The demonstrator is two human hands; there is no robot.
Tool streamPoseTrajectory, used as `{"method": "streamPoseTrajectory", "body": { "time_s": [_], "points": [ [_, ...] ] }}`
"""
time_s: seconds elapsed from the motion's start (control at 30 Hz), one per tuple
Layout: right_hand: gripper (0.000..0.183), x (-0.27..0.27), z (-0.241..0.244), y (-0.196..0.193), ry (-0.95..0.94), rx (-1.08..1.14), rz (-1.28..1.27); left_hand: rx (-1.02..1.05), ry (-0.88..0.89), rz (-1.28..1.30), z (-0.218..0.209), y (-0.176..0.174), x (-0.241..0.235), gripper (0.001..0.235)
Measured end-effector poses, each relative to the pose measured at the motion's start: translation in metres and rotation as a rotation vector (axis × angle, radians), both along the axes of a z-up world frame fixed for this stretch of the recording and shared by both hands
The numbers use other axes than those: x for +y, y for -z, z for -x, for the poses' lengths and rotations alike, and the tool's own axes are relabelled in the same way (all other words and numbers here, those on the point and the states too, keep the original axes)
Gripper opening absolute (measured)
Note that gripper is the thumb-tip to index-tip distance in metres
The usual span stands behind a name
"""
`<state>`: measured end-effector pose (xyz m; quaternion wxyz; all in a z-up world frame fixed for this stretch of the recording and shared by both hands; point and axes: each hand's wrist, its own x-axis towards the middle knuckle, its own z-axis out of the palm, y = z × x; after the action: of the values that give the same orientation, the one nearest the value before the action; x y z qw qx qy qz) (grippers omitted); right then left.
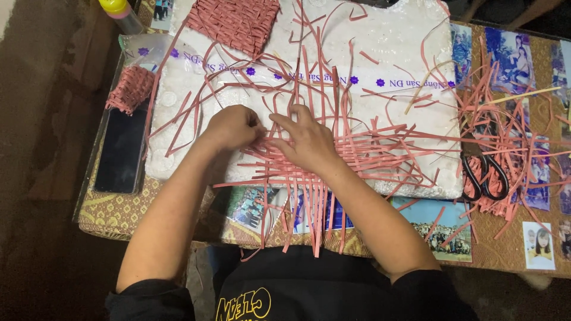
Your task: Weaving thin pink plastic strips together on a white foam base to create a patterned mat.
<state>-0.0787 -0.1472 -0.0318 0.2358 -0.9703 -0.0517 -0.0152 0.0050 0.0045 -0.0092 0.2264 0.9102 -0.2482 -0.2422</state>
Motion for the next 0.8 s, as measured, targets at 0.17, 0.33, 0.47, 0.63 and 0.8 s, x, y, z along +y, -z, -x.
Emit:
{"method": "streamPoseTrajectory", "body": {
  "time_s": [0.17,0.33,0.47,0.63,0.8],
  "points": [
    [0.041,-0.001,-0.001,0.006,0.009,-0.038,0.017,0.017,0.046,-0.092,-0.008,-0.014,0.007,0.02],
    [0.04,-0.001,-0.001,0.005,-0.012,-0.055,0.011,-0.128,0.089,-0.066,0.0,-0.016,0.005,0.025],
    [0.045,-0.005,0.006,-0.003,0.004,-0.079,-0.066,-0.444,0.17,0.042,0.042,-0.03,-0.016,0.025],
    [0.033,-0.046,0.016,-0.004,0.068,-0.263,-0.15,-0.433,0.255,0.124,0.063,-0.008,-0.033,0.025],
    [0.017,-0.084,0.031,0.002,0.283,-0.387,0.172,-0.441,0.159,-0.014,0.059,0.02,-0.059,0.047]
  ]
}}
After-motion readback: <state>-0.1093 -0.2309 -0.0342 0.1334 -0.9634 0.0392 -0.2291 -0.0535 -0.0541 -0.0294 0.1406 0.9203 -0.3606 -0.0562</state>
